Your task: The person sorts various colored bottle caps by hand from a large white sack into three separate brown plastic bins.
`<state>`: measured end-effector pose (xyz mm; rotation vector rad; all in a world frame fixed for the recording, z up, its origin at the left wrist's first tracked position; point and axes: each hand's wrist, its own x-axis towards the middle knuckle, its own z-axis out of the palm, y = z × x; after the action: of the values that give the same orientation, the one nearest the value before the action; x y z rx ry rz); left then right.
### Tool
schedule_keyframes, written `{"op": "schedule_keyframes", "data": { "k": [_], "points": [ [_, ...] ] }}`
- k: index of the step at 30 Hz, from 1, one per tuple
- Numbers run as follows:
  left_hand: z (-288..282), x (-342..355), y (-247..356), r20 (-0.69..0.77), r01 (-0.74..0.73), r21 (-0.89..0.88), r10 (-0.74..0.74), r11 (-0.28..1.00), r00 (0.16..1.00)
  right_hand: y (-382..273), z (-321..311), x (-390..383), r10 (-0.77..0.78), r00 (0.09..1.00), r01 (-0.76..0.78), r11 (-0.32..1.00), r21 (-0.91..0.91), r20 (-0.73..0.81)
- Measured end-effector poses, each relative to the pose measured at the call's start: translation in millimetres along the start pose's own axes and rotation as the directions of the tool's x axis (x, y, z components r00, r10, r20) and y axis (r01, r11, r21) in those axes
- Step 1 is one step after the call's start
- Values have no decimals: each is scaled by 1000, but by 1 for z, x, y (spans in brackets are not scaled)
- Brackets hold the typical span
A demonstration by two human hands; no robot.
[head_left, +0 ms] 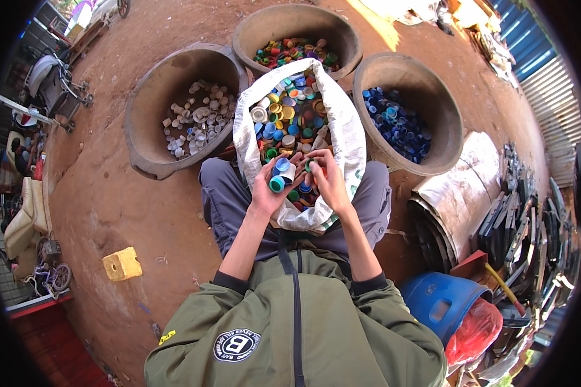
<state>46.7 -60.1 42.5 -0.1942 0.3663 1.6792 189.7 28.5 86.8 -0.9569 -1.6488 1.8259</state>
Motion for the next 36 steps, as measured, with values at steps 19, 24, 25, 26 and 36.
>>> {"op": "schedule_keyframes", "data": {
  "k": [19, 24, 25, 26, 36],
  "points": [
    [-20, 11, 10, -173, 20, 172, 10, 985, 985, 16, 24, -7, -509, 854, 499, 745, -442, 106],
    [-17, 8, 11, -131, 33, 1, -33, 999, 991, 25, 16, -15, -84, 996, 78, 944, 320, 7],
    [-14, 6, 11, -82, 20, -63, -25, 998, 996, 25, 13, -16, -64, 997, 40, 886, 462, 36],
    [-10, 4, 11, -30, 31, -74, -34, 997, 999, 24, 9, -16, -49, 996, -1, 807, 591, 68],
    [1, -3, 13, 181, 71, -182, -38, 981, 983, 23, -3, -10, 133, 970, -226, 171, 959, 205]
  ]
}}
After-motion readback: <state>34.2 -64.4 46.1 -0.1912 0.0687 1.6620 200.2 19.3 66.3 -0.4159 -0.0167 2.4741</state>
